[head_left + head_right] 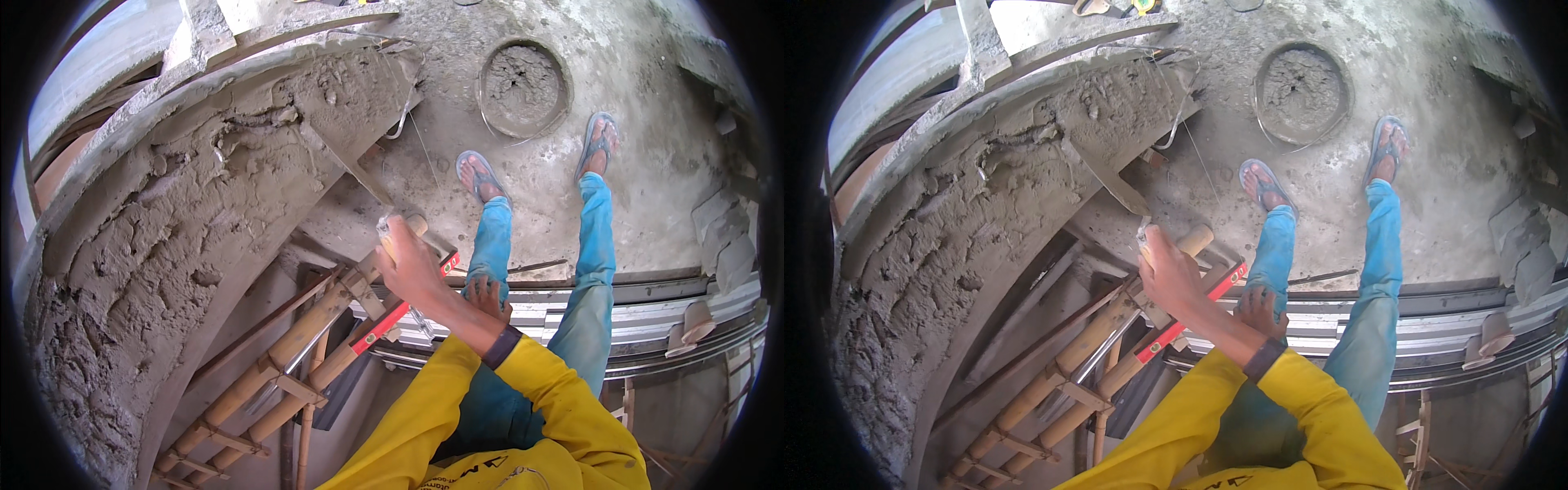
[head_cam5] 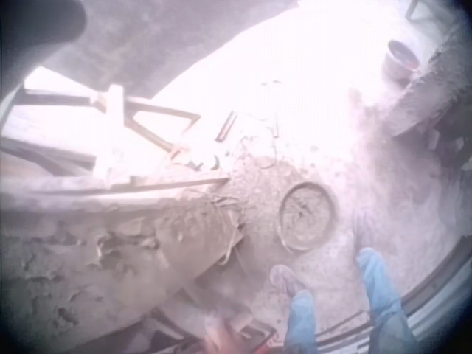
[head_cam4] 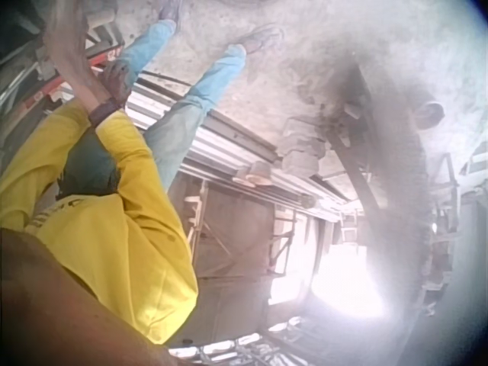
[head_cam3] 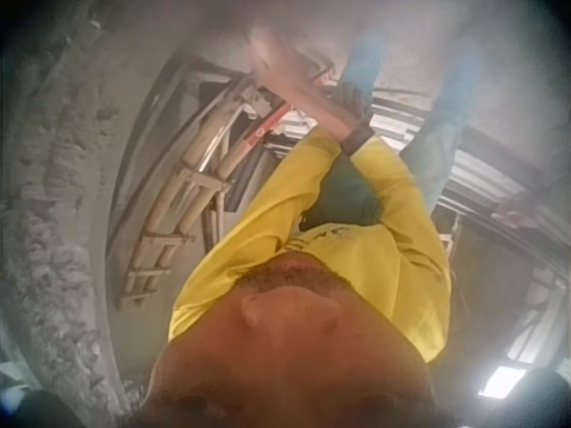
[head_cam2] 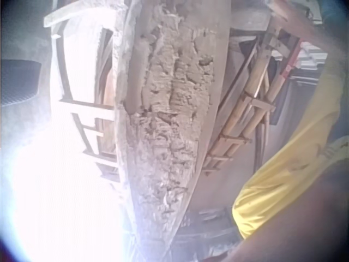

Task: The person scoops cement from a metal bowl using a trowel and applies it to a curved concrete surface, smoothing it repeatedly. The person works along the edge of the structure, adding and leveling the cement in small sections.

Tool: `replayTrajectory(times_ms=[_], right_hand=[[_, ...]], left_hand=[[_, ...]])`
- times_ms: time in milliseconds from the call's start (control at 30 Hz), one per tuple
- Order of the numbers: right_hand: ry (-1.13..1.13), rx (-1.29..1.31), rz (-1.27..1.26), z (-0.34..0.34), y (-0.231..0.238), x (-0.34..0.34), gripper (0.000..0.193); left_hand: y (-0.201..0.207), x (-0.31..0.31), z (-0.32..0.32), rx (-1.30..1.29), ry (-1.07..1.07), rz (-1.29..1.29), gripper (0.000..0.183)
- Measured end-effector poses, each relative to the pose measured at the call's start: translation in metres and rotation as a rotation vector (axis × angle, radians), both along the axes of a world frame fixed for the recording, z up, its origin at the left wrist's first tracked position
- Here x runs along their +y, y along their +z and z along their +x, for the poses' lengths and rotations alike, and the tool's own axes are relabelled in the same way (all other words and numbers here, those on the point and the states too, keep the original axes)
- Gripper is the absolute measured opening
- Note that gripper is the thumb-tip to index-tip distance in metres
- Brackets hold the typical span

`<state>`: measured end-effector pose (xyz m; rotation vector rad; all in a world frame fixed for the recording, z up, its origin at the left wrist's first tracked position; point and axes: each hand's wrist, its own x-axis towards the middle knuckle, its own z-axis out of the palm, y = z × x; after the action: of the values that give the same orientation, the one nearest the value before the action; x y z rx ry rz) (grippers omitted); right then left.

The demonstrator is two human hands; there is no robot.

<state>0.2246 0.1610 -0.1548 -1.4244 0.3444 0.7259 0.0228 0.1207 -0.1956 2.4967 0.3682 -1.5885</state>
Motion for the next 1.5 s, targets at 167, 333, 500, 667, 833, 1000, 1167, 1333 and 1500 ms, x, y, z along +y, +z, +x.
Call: replayTrajectory(times_ms=[167, 333, 500, 667, 833, 1000, 1167, 1333, 1500], right_hand=[[0.083, -0.083, 0.091, -0.001, 0.004, -0.050, 0.040], [0.164, 0.086, 0.369, 0.003, -0.014, -0.099, 0.037], [-0.162, 0.255, 0.343, 0.016, 0.003, -0.102, 0.033], [-0.692, -0.040, -0.073, 0.043, -0.019, -0.039, 0.037], [-0.208, -0.068, -0.156, 0.054, -0.027, 0.028, 0.037], [-0.265, -0.112, -0.020, -0.002, -0.007, 0.005, 0.050], [-0.182, 0.232, 0.422, 0.040, -0.079, -0.060, 0.033], [0.036, 0.247, 0.330, 0.093, -0.088, -0.069, 0.030], [0.029, 0.335, 0.469, 0.086, -0.076, -0.041, 0.027]], left_hand=[[-0.018, 0.017, -0.044, -0.362, -0.204, -0.024, 0.059], [-0.032, 0.024, -0.060, -0.372, -0.235, -0.102, 0.059], [-0.038, 0.021, -0.044, -0.234, -0.214, -0.078, 0.058], [-0.036, 0.021, -0.039, -0.172, -0.178, -0.057, 0.056], [-0.010, 0.010, -0.001, -0.057, -0.121, 0.013, 0.055], [0.002, 0.006, -0.012, -0.284, -0.196, 0.088, 0.046], [0.009, 0.014, 0.025, 0.055, -0.079, -0.097, 0.055], [0.012, 0.012, 0.029, 0.030, -0.084, -0.090, 0.055], [0.004, 0.017, 0.013, 0.045, -0.127, -0.087, 0.058]])
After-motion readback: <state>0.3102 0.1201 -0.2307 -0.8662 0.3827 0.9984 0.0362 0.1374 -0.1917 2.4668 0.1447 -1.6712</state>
